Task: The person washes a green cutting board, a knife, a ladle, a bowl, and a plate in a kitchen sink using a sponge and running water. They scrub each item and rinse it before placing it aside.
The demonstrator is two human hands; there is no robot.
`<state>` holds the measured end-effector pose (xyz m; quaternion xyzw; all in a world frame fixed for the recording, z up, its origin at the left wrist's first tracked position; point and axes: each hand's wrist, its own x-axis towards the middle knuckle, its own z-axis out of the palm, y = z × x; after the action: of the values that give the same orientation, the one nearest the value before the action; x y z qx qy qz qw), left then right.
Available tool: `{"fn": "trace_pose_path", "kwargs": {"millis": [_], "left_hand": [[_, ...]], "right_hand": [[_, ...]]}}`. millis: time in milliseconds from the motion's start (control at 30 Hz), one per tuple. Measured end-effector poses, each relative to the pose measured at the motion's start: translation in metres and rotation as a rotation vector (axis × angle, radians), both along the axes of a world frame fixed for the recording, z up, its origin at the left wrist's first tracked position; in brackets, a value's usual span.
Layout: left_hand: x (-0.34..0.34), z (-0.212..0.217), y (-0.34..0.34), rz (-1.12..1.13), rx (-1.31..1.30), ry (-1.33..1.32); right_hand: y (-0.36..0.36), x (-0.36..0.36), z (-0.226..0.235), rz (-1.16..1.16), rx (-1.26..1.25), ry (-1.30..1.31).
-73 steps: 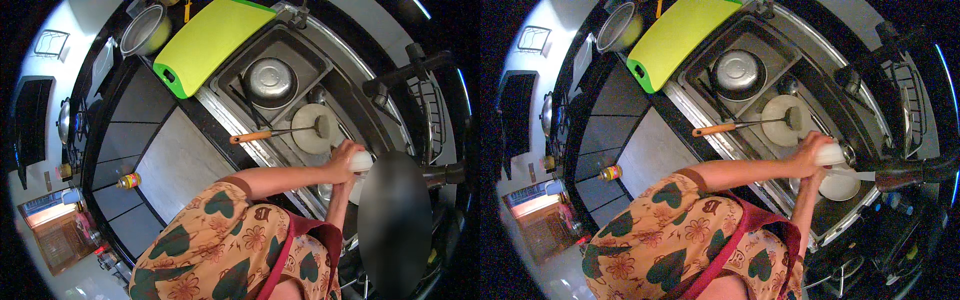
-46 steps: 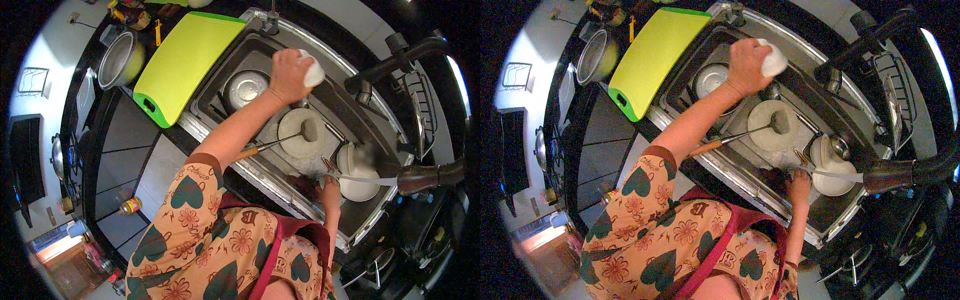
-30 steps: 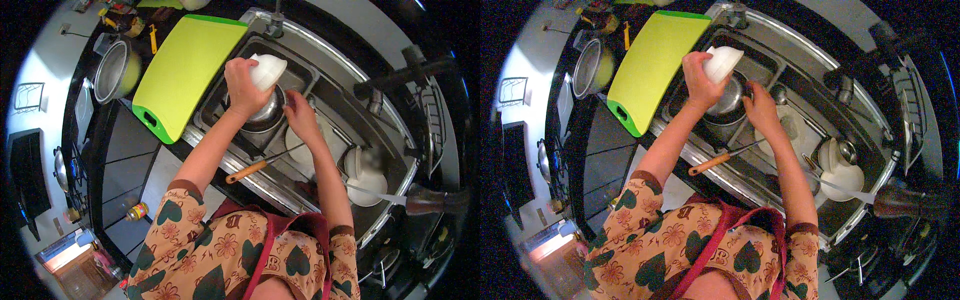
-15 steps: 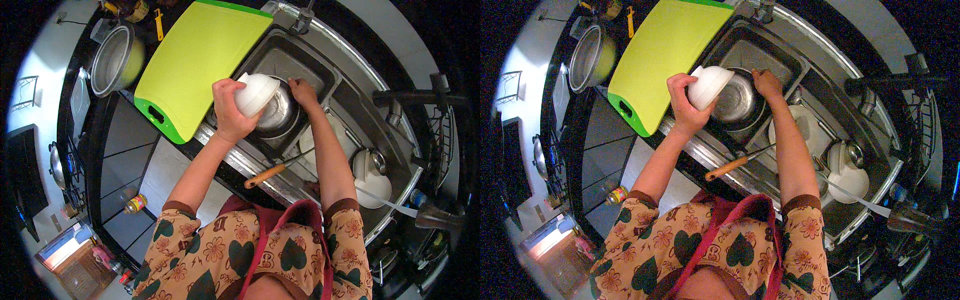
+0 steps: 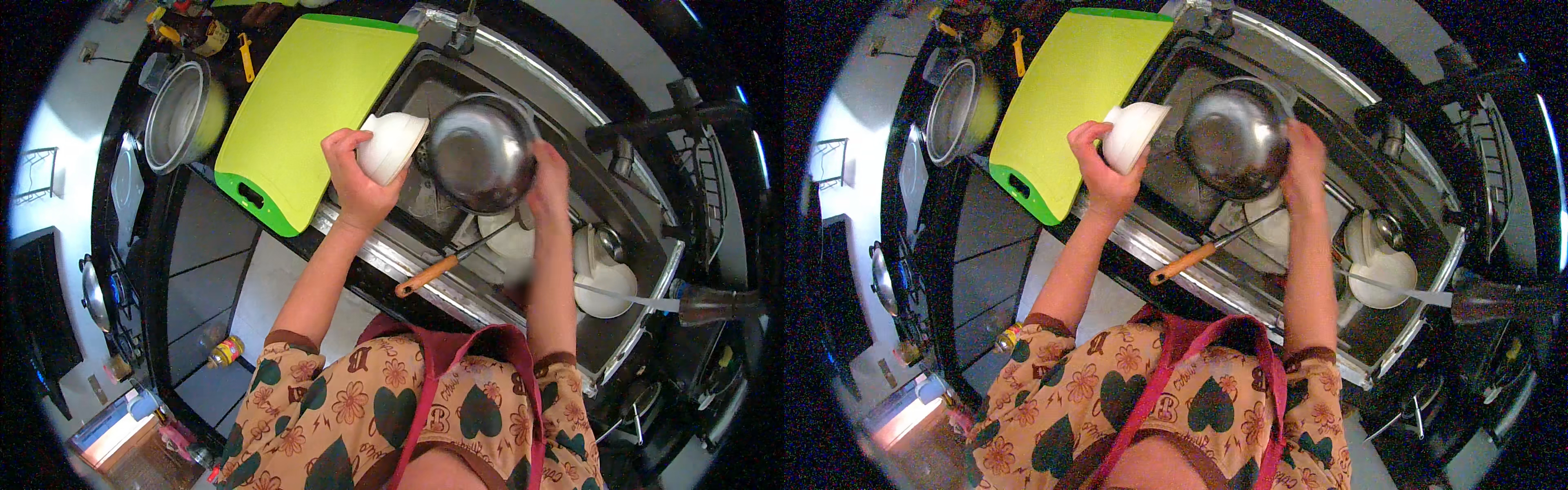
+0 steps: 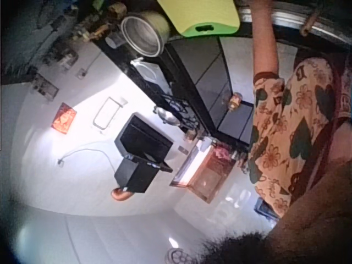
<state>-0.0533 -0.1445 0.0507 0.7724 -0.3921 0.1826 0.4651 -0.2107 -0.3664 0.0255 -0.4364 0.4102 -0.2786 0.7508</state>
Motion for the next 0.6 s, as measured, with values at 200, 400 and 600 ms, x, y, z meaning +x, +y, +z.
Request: {"fn": "trace_pose_path", "kwargs": {"millis": [200,400,600], "left_hand": [[-0.01,-0.034,-0.036,-0.018,0.258,-0.015],[-0.017,-0.079,-0.064,-0.061,0.611,-0.026],[-0.032,-0.099,-0.085,-0.047,0.656,-0.155]], "right_hand": [[-0.016,-0.162,-0.007,-0.35,0.25,-0.176],[0.005,-0.276,-0.023,-0.736,0.475,-0.079],[0.031,-0.305,-0.003,-0.707,0.307,-0.154]]}}
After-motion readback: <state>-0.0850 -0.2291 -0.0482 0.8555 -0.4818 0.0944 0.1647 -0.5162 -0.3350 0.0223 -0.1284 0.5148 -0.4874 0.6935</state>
